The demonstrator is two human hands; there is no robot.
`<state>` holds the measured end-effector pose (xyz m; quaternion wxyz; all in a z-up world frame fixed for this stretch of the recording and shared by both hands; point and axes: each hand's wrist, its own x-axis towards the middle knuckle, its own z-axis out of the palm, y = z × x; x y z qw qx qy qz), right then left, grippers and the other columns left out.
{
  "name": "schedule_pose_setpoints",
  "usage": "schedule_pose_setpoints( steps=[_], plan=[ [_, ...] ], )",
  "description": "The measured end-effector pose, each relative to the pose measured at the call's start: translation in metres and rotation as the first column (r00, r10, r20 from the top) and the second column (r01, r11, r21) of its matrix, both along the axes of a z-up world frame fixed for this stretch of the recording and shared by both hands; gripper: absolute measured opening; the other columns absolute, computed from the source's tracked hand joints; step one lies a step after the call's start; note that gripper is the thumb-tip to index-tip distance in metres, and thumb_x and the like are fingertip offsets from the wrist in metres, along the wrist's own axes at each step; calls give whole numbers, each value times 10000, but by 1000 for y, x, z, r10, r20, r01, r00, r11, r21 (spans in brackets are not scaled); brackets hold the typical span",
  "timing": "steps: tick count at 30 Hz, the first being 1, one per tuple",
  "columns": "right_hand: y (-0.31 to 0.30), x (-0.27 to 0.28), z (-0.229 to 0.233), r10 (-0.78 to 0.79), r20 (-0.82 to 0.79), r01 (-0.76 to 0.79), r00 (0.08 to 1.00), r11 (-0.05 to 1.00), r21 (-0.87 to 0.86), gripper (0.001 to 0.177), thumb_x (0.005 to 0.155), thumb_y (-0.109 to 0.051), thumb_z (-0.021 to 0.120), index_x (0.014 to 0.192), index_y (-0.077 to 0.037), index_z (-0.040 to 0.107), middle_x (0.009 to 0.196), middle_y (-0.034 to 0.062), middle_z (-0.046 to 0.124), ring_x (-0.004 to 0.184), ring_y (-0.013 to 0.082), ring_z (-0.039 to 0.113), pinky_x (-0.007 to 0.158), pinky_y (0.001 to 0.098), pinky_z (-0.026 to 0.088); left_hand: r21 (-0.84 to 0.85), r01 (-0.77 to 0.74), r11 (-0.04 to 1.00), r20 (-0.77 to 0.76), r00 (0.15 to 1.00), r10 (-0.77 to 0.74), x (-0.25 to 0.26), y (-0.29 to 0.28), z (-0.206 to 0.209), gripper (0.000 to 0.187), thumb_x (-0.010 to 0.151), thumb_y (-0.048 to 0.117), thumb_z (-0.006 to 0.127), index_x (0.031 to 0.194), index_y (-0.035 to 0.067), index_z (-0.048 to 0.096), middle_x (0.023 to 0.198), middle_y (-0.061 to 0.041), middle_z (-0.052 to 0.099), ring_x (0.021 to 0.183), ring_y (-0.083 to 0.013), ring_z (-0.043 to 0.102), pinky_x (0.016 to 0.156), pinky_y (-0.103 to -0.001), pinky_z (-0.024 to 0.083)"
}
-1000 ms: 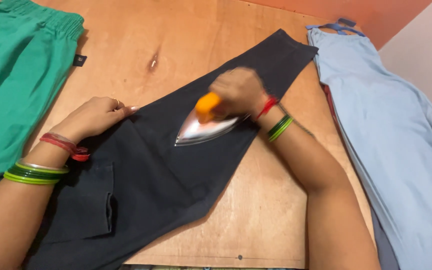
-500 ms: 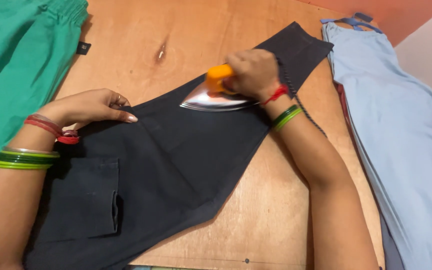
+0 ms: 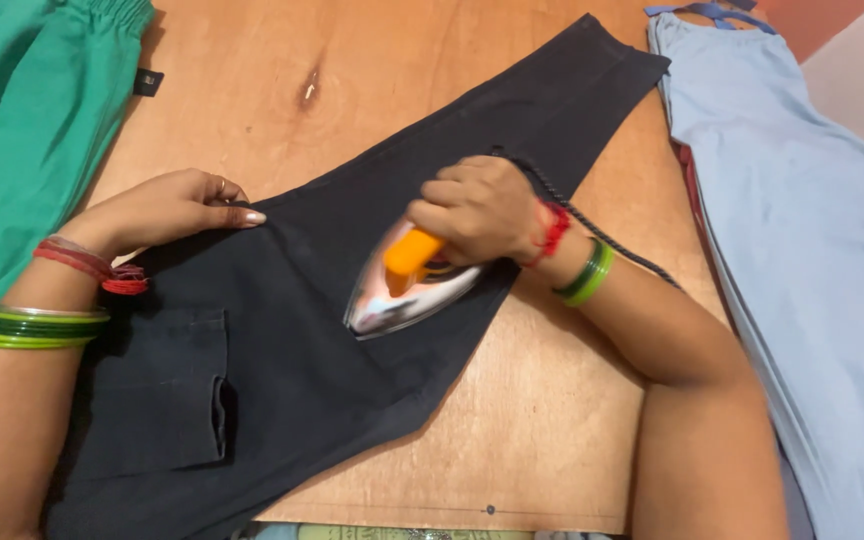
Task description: The person irons a pair of black trousers on a wooden table using a yellow electric iron. They repeatedly smooth the fabric, fold the garment, and reposition it to iron different sections.
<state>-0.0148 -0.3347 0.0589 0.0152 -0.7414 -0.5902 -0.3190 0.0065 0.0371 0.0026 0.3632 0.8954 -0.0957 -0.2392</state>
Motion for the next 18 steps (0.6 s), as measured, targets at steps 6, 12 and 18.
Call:
schedule_pose_setpoints(
  steps=[6, 12, 18],
  plan=[
    [-68, 1, 12, 33, -8, -34, 999, 996, -84, 253, 740, -305, 767, 809, -121, 608, 734, 21, 555, 654, 206, 597, 606, 336, 486, 67, -29, 997, 39, 999, 26, -1, -4, 3, 474, 866, 462, 709, 1034, 28, 797, 872, -118, 772, 831, -201, 683, 790, -363, 535],
    [-80, 1, 14, -49, 12, 49, 999, 998, -37, 233, 699, -260, 774, 753, -117, 598, 684, 29, 548, 616, 212, 598, 571, 340, 480, 169, -5, 986, 133, 991, -17, -1, -5, 0, 542, 881, 534, 663, 1032, 27, 779, 880, -139, 741, 823, -248, 703, 797, -375, 531],
    [-24, -44, 10, 43, 30, -43, 999, 999, -15, 259, 792, -260, 772, 758, -140, 546, 710, 15, 530, 653, 188, 599, 588, 314, 471, 191, -22, 981, 140, 990, -5, -1, -7, 2, 544, 876, 537, 655, 1026, 30, 785, 870, -139, 715, 813, -261, 695, 785, -385, 527]
  ],
)
